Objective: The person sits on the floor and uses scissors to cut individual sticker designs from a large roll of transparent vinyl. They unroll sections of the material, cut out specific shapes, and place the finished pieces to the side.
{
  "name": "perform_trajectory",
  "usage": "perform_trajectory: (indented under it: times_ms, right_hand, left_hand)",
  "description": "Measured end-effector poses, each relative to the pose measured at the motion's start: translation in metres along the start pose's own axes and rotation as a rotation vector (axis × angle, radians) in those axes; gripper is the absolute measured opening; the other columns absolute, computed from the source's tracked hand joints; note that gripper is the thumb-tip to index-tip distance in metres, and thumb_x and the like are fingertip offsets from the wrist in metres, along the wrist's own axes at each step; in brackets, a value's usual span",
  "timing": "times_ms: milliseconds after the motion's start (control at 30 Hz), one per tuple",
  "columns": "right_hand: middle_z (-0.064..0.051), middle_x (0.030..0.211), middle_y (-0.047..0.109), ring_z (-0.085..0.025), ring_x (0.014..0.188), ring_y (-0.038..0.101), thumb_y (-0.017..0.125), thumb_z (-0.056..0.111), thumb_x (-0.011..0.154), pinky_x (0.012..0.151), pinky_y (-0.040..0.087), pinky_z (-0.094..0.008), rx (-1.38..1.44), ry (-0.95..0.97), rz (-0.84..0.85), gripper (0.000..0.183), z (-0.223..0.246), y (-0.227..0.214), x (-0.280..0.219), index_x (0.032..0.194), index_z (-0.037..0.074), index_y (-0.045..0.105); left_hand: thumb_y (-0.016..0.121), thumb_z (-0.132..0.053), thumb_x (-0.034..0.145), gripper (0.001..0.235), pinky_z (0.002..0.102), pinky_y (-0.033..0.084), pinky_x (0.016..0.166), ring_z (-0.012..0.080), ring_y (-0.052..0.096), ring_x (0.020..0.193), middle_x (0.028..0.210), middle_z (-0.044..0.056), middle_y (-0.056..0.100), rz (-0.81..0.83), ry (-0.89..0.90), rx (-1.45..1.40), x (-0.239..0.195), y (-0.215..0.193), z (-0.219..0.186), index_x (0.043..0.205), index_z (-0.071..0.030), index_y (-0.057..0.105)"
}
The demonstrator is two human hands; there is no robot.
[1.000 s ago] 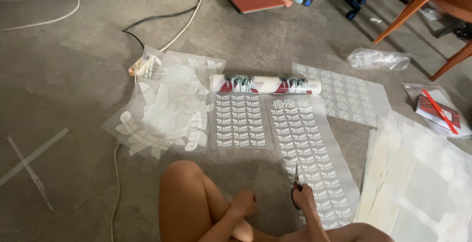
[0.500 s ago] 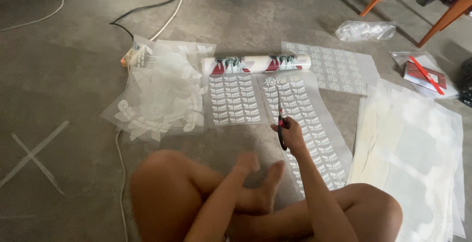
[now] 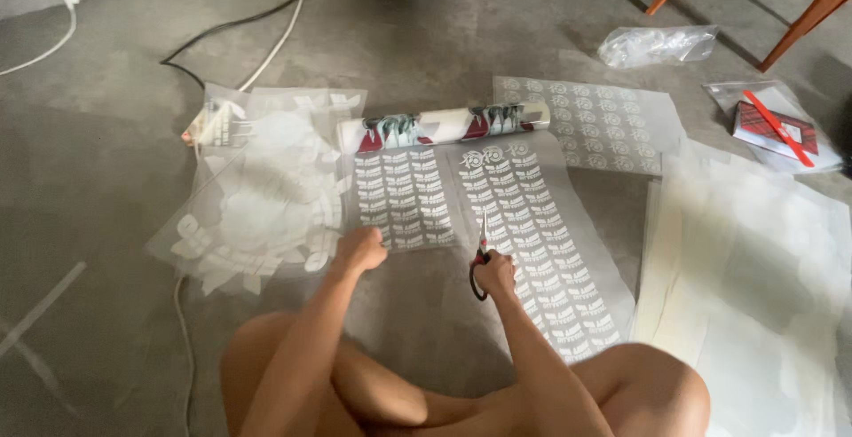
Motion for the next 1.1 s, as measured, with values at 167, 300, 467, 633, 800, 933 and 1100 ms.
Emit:
perform_trajectory:
  times_ms: [167, 300, 467, 633, 800, 933, 1100]
  right_hand:
    - [-0.013, 0.131, 0.032, -0.034, 0.122, 0.032, 0.057, 0.032, 0.072, 0.091, 0.033, -0.059, -0.071, 0.167, -0.014, 0.04, -0.032, 0.024, 0.049, 0.11, 0.022, 0.059]
    - [-0.018, 0.148, 0.012, -0.037, 0.136, 0.011, 0.058, 0.031, 0.077, 0.1, 0.019, -0.063, -0.122, 0.314, -0.139, 0.044, -0.045, 0.003, 0.049, 0.121, 0.026, 0.055]
    - [-0.016, 0.144, 0.016, -0.034, 0.136, 0.01, 0.062, 0.031, 0.076, 0.098, 0.018, -0.066, -0.167, 0.306, -0.162, 0.043, -0.061, -0.004, 0.065, 0.117, 0.02, 0.056]
    - [-0.014, 0.134, 0.024, -0.029, 0.128, 0.02, 0.066, 0.024, 0.068, 0.091, 0.029, -0.058, -0.265, 0.146, -0.254, 0.035, -0.046, -0.011, 0.049, 0.1, 0.012, 0.057]
    - [-0.019, 0.142, 0.018, -0.033, 0.127, 0.02, 0.057, 0.031, 0.08, 0.078, 0.025, -0.058, -0.198, 0.05, -0.252, 0.029, -0.032, -0.014, 0.039, 0.095, 0.007, 0.058]
    - [-0.021, 0.144, 0.019, -0.038, 0.132, 0.017, 0.057, 0.033, 0.08, 0.081, 0.023, -0.062, -0.203, 0.053, -0.268, 0.033, -0.036, -0.01, 0.042, 0.103, 0.01, 0.056]
    - [-0.014, 0.142, 0.023, -0.028, 0.13, 0.022, 0.062, 0.028, 0.073, 0.087, 0.025, -0.058, -0.24, 0.058, -0.24, 0.027, -0.034, -0.014, 0.051, 0.095, 0.012, 0.06]
  left_hand:
    - [0.052, -0.027, 0.075, 0.037, 0.053, 0.041, 0.088, 0.0354, 0.056, 0.104, 0.105, 0.019, 0.06, -0.098, 0.029, 0.04, 0.068, -0.038, 0.02, 0.102, -0.004, 0.063]
    - [0.06, -0.026, 0.072, 0.032, 0.051, 0.044, 0.079, 0.0376, 0.059, 0.093, 0.092, 0.019, 0.06, -0.229, 0.071, 0.189, 0.126, -0.07, 0.032, 0.096, -0.003, 0.062]
    - [0.066, -0.028, 0.071, 0.05, 0.051, 0.039, 0.086, 0.0404, 0.049, 0.107, 0.107, 0.024, 0.053, -0.306, 0.134, 0.28, 0.202, -0.104, 0.022, 0.11, -0.001, 0.054]
    - [0.073, -0.037, 0.062, 0.081, 0.052, 0.029, 0.097, 0.0423, 0.031, 0.124, 0.128, 0.027, 0.039, -0.332, 0.138, 0.251, 0.275, -0.115, 0.02, 0.127, -0.001, 0.04]
    - [0.078, -0.044, 0.053, 0.109, 0.049, 0.016, 0.105, 0.0357, 0.013, 0.132, 0.141, 0.016, 0.018, -0.166, 0.044, 0.2, 0.323, -0.111, 0.033, 0.139, -0.009, 0.021]
    - [0.079, -0.045, 0.055, 0.115, 0.048, 0.02, 0.105, 0.0326, 0.029, 0.129, 0.141, 0.013, 0.03, -0.01, 0.054, 0.25, 0.339, -0.102, 0.034, 0.142, -0.01, 0.014]
    - [0.08, -0.063, 0.04, 0.092, 0.048, 0.03, 0.098, 0.0306, 0.044, 0.109, 0.111, 0.012, 0.051, -0.089, 0.298, 0.468, 0.352, -0.097, 0.018, 0.106, -0.009, 0.048]
Point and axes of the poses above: each hand's wrist, its own x-axis towards the middle knuckle, its own y-axis out of the palm, z = x × y, the point moved 9 cm from there along x, towards the middle knuckle
